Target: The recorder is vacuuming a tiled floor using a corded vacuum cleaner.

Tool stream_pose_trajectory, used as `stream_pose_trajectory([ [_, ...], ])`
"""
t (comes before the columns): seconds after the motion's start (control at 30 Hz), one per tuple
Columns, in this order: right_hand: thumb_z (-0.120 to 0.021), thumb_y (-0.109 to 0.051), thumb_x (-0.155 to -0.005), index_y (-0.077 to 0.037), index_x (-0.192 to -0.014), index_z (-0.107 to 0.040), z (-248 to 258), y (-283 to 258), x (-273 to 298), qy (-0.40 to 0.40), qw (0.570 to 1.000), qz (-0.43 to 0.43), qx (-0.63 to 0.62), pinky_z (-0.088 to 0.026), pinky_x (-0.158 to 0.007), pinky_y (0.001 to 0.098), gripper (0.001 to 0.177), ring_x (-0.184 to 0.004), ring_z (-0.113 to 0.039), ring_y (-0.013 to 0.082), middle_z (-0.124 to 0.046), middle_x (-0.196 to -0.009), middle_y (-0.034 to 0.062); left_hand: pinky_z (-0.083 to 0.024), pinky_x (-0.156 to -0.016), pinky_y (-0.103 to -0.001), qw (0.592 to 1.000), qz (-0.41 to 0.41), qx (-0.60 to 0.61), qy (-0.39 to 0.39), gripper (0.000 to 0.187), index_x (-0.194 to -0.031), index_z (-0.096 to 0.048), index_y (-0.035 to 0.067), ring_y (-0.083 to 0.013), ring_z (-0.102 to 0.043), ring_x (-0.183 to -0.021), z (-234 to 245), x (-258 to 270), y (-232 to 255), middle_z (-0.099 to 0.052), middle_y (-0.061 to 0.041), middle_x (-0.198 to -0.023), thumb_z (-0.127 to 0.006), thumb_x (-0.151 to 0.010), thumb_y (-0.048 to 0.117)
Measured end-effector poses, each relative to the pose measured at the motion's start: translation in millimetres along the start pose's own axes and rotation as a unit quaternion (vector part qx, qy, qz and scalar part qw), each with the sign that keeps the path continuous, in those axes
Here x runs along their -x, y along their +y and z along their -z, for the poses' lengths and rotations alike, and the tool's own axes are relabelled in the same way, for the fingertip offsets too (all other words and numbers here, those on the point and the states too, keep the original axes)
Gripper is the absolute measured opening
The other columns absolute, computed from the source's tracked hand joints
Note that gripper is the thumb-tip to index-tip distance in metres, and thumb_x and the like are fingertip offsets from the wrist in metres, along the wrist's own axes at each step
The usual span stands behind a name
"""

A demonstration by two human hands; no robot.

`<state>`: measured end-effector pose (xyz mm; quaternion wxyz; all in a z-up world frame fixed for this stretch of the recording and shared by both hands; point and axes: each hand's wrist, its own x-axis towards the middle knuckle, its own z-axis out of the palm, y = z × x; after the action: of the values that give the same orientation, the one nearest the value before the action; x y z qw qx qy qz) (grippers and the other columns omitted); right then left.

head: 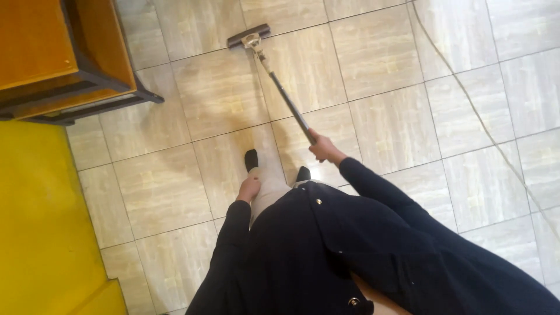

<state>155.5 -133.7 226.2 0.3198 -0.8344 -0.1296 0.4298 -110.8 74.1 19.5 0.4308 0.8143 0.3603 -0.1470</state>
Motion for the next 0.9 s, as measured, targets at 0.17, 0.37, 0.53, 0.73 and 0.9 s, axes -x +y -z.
stream_pose_trajectory([
  [0.17,-0.064,-0.008,-0.086,-0.024,-0.16,-0.037,7,-42,-95,0.013,1.0,0.003,0.007,-0.054,-0.045,0.0371,0.08,-0.053,-0.062,0.0203,-0.064,-0.077,0.0109,-0.05,-0.102,-0.043,0.996,0.031,0.063,0.046,0.041,-0.123,-0.069,0.007,-0.0393,-0.064,-0.117,30,4,-18,-0.07,-0.023,-0.12,-0.055,-0.088,0.024],
  [0.37,-0.066,-0.006,-0.086,-0.022,-0.161,-0.035,1,-133,-190,0.029,1.0,0.001,0.001,-0.051,-0.045,0.0363,0.083,-0.054,-0.06,0.02,-0.062,-0.077,0.0093,-0.051,-0.101,-0.041,0.992,0.085,0.083,0.035,0.042,-0.125,-0.067,0.01,-0.0361,-0.067,-0.116,107,-10,-87,-0.072,-0.022,-0.12,-0.06,-0.089,0.03],
  [0.53,-0.067,-0.004,-0.086,-0.021,-0.162,-0.036,-38,-185,-245,0.046,0.998,0.001,-0.041,-0.049,-0.045,0.0358,0.084,-0.055,-0.059,0.0197,-0.062,-0.08,0.0118,-0.05,-0.101,-0.043,0.994,0.069,0.05,0.074,0.041,-0.124,-0.069,0.01,-0.0376,-0.065,-0.118,166,-24,-168,-0.071,-0.022,-0.121,-0.063,-0.09,0.032],
  [0.73,-0.063,-0.002,-0.085,-0.02,-0.161,-0.032,-109,-185,-197,0.063,0.995,0.024,-0.074,-0.054,-0.046,0.0367,0.084,-0.056,-0.064,0.0199,-0.068,-0.092,0.0157,-0.051,-0.1,-0.043,0.992,0.089,0.023,0.088,0.041,-0.125,-0.068,0.01,-0.0391,-0.064,-0.117,202,-17,-196,-0.071,-0.023,-0.12,-0.062,-0.091,0.034],
  [0.9,-0.059,-0.003,-0.087,-0.023,-0.163,-0.024,-133,-111,-115,0.028,0.999,0.0,-0.023,-0.059,-0.048,0.0378,0.087,-0.058,-0.066,0.0232,-0.07,-0.096,0.0197,-0.05,-0.101,-0.043,0.996,0.04,0.023,0.075,0.042,-0.126,-0.069,0.009,-0.0372,-0.065,-0.118,165,-19,-176,-0.071,-0.021,-0.122,-0.062,-0.092,0.032],
])
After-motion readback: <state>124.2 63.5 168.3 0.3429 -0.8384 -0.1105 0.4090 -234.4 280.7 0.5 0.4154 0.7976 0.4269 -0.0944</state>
